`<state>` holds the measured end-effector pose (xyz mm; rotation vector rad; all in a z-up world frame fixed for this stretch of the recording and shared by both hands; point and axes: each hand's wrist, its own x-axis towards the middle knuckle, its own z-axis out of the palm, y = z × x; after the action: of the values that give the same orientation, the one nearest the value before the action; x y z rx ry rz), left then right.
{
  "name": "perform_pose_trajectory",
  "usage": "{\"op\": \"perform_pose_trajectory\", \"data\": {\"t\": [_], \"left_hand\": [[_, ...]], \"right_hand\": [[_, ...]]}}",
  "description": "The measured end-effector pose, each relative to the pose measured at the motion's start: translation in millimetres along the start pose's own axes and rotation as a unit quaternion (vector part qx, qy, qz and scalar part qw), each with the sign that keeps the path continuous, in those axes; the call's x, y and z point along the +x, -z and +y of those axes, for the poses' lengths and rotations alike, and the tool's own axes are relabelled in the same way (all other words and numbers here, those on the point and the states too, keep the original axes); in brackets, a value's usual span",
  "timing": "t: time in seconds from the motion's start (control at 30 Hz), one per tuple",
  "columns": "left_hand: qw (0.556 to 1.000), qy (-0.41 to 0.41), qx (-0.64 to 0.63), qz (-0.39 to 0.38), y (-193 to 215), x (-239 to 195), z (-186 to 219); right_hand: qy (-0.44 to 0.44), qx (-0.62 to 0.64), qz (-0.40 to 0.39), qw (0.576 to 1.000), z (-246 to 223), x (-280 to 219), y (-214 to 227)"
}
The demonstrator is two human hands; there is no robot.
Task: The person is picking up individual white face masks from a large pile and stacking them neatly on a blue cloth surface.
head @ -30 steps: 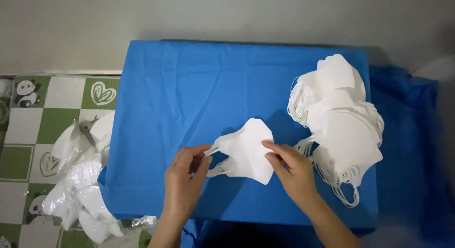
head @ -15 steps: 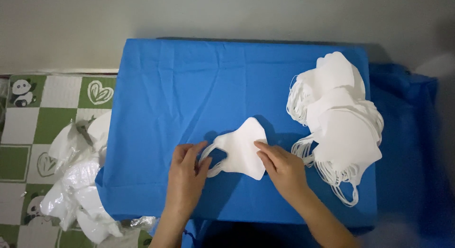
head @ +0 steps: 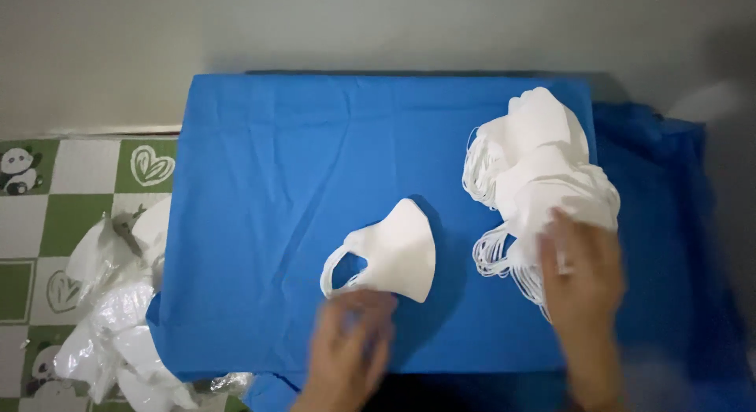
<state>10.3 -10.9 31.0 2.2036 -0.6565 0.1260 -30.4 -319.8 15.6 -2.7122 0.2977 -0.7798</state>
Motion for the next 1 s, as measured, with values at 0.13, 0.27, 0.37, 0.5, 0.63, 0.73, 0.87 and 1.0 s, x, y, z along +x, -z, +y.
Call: {"op": "perform_pose_trajectory", "data": {"t": [0.13, 0.27, 0.37, 0.5, 0.63, 0.73, 0.87, 1.0], "left_hand": [[0.966, -0.098, -0.204, -0.128, -37.2, -27.2, 11.9], [0.960, -0.090, -0.217, -0.152, -40.8, -26.0, 17.2], [0.957, -0.057, -0.224, -0.176, -42.1, -27.7, 14.6], [0.955, -0.066, -0.226, -0.180, -49.4, -31.7, 9.9], [0.960, -0.070, -0.217, -0.164, -49.3, -31.2, 10.8], [0.955, -0.064, -0.226, -0.178, -47.4, -30.6, 10.1], [0.949, -0.138, -0.242, -0.150, -48.2, -27.3, 7.5], [0.957, -0.048, -0.219, -0.185, -48.8, -30.5, 10.6]], "right_hand": [[-0.040, -0.080, 0.008, 0.996, 15.4, 18.7, 17.6], [-0.122, 0.000, -0.043, 0.992, 10.9, 27.3, 22.7], [-0.063, -0.036, -0.035, 0.997, 31.3, 20.6, 14.5], [-0.150, -0.001, -0.078, 0.986, 12.2, 36.0, 23.4], [-0.279, -0.010, -0.144, 0.949, -7.4, 52.1, 30.9], [-0.251, -0.014, -0.148, 0.957, 3.2, 46.7, 27.9], [-0.070, -0.014, -0.095, 0.993, 40.5, 34.9, 12.8], [-0.321, -0.009, -0.177, 0.930, -9.0, 58.9, 31.6]]}}
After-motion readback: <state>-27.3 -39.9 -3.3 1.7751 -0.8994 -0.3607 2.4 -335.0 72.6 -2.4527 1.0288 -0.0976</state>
